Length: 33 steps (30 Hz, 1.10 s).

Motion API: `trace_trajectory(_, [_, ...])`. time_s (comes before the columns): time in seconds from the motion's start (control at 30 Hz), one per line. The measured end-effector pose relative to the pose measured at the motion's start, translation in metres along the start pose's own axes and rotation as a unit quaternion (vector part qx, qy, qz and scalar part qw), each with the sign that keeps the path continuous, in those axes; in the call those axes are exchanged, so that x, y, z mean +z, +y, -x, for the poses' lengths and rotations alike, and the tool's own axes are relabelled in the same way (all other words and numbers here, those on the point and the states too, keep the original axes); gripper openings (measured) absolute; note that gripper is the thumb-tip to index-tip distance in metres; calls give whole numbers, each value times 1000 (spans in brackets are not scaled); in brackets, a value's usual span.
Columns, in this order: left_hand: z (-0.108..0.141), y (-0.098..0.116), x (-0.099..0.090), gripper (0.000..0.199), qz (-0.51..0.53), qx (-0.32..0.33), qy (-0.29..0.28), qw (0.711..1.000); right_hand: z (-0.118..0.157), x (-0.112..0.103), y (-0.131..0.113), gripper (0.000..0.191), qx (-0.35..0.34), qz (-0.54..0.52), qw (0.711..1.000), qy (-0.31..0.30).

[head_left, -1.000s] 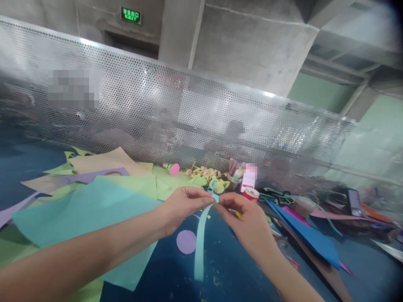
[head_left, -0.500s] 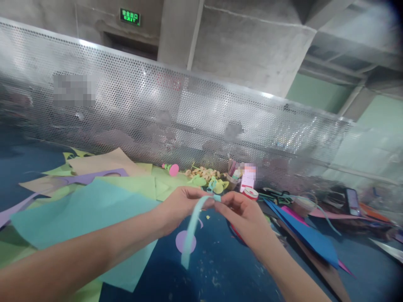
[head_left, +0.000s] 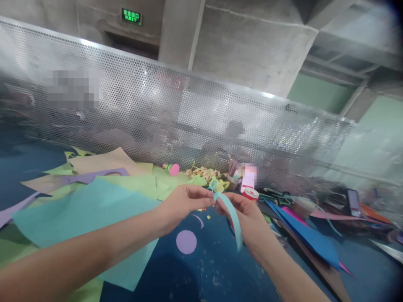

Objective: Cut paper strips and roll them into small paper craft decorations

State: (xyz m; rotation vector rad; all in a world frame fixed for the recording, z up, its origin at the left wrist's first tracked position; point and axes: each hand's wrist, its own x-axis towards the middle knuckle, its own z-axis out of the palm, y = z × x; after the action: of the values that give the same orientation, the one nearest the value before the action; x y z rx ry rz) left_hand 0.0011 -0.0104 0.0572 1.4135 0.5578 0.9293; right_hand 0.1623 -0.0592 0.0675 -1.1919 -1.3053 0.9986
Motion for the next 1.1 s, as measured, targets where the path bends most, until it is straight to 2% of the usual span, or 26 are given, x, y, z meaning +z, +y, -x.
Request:
trace_trajectory(0.1, [1, 1, 0, 18, -19, -2, 23, 1000, 0, 1, 0, 33, -4, 16, 1000, -14])
trace_trajectory(0.2, [0, 1, -1, 15, -61, 4, 39, 997, -1, 0, -3, 30, -64, 89, 994, -8])
trace_trajectory(0.3, [0, 1, -2, 16, -119, 23, 25, 992, 0, -2, -5, 27, -106, 130, 986, -11])
trace_trajectory(0.43, [2, 3, -1, 12, -197, 98, 33, 975, 2, -2, -6, 29, -69, 109, 992, -14])
trace_trajectory(0.53, [4, 4, 3, 12, -183, 122, 33, 975, 4, 2, -6, 33, -53, 88, 995, 13])
trace_trajectory(0.67, [3, 0, 5, 21, -109, 66, 19, 992, 5, 6, -6, 36, -67, 54, 996, 33])
trace_trajectory(0.73, [2, -2, 4, 22, -97, 58, 23, 993, 5, 7, -6, 34, -70, 49, 996, 28])
trace_trajectory(1.1, [3, 6, 0, 12, -234, 142, 21, 961, 2, -3, -2, 20, -146, 147, 978, 29])
